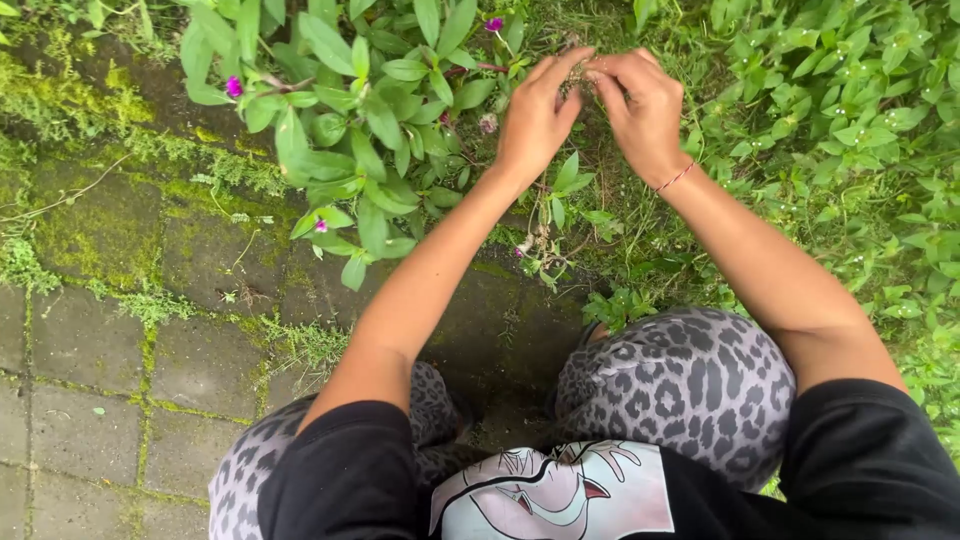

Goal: The person is squatting in a garden and picking small weeds or plant parts from a patch of greenery next to a stone path.

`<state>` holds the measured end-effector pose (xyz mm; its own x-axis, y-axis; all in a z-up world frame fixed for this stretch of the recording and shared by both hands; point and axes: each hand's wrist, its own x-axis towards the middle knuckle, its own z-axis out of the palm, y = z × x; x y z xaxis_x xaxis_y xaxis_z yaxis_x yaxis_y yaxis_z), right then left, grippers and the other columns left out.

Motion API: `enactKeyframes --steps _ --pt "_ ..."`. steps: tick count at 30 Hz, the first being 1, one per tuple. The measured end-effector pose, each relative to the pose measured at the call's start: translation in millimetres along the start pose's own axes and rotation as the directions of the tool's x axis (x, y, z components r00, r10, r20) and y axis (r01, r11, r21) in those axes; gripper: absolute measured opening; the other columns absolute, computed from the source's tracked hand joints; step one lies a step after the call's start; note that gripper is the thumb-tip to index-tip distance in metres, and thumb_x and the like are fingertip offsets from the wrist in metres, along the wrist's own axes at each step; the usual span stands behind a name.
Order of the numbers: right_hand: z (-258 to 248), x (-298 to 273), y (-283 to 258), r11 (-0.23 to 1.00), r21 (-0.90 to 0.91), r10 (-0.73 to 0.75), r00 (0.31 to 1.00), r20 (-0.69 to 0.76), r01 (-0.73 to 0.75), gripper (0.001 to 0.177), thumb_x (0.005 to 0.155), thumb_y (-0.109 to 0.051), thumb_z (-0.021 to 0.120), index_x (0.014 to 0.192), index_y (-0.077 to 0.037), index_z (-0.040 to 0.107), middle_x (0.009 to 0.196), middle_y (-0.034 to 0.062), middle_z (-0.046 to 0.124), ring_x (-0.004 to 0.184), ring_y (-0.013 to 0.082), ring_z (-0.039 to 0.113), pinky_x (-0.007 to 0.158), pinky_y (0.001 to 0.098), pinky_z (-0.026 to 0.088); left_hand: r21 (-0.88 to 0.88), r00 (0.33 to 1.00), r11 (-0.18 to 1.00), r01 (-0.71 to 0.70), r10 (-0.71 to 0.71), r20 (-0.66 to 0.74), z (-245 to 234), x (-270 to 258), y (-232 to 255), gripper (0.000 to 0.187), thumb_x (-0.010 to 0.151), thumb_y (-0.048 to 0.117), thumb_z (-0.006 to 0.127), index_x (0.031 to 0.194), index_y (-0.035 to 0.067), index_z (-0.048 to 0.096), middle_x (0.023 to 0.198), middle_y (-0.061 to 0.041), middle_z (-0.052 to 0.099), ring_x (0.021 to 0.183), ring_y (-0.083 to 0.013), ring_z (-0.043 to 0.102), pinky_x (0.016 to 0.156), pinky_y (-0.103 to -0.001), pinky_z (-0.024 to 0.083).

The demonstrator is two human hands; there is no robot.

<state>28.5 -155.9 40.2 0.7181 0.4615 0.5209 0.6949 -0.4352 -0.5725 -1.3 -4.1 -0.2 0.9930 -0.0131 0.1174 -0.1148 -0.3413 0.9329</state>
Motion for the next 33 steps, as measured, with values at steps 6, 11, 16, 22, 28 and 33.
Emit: enactKeyframes --steps 6,11,16,22,28,33 --pt "-4.6 -0.1 -0.1 0.999 -0.012 -0.037 0.998 -0.044 0.037 0.013 0.098 0.019 0.067 0.104 0.008 0.071 0.090 0.0188 0.072 0.080 0.0233 0.063 0.069 0.0282 0.056 -0.105 0.998 0.994 0.017 -0.010 0.064 62.2 33.1 -29.0 0.063 0.093 -0.011 0.055 0.140 0.031 0.051 0.147 0.009 0.055 0.138 -0.0251 0.058 0.098 -0.023 0.068" --pt "-1.1 -8.7 -3.0 1.000 0.013 0.012 1.000 0.010 -0.012 0.010 0.099 0.014 0.068 0.106 0.009 0.071 0.098 0.0220 0.073 0.091 0.0299 0.070 0.085 0.0343 0.065 -0.656 0.998 0.755 -0.016 0.051 0.035 91.1 26.5 -40.9 0.036 0.108 0.009 0.048 0.144 0.010 0.049 0.144 -0.014 0.058 0.130 -0.0271 0.061 0.119 -0.043 0.048" --pt "1.3 -4.6 -11.2 0.993 0.082 0.085 0.996 0.014 -0.086 0.021 0.100 0.013 0.059 0.116 0.004 0.068 0.114 0.0220 0.071 0.110 0.0321 0.068 0.103 0.0411 0.057 -0.368 0.974 0.921 0.126 -0.186 -0.130 92.2 27.0 -33.4 0.030 0.105 0.012 0.044 0.118 0.009 0.070 0.120 -0.010 0.076 0.050 -0.0047 0.052 0.042 -0.015 0.042" --pt "2.1 -20.3 42.4 0.902 0.144 0.422 0.901 -0.099 -0.407 0.024 0.100 0.015 0.039 0.110 0.002 0.057 0.106 0.0131 0.057 0.087 0.0173 0.062 0.077 0.0252 0.060 -0.230 0.961 0.947 0.224 -0.254 -0.108 74.1 27.2 -13.5 0.023 0.102 0.018 0.049 0.111 0.008 0.068 0.094 -0.009 0.081 0.076 -0.0159 0.081 0.056 -0.017 0.070" --pt "-23.8 -3.8 50.0 0.965 -0.214 0.170 0.983 0.068 -0.152 0.021 0.097 0.018 0.056 0.108 0.010 0.072 0.108 0.0247 0.072 0.104 0.0352 0.069 0.100 0.0402 0.059 -0.226 0.949 0.938 0.263 -0.293 -0.112 78.4 22.2 -19.2 0.021 0.099 0.014 0.056 0.116 0.011 0.069 0.095 -0.006 0.078 0.078 -0.0121 0.074 0.066 -0.018 0.066" --pt "-30.8 -10.3 65.1 0.952 -0.287 0.159 0.972 0.174 -0.104 0.016 0.101 0.007 0.061 0.114 0.009 0.070 0.120 0.0218 0.065 0.109 0.0364 0.067 0.102 0.0416 0.058 -0.230 0.946 0.934 0.273 -0.304 -0.112 73.5 23.6 -14.1 0.020 0.099 0.014 0.056 0.114 0.009 0.069 0.092 -0.006 0.076 0.075 -0.0112 0.072 0.064 -0.019 0.065"
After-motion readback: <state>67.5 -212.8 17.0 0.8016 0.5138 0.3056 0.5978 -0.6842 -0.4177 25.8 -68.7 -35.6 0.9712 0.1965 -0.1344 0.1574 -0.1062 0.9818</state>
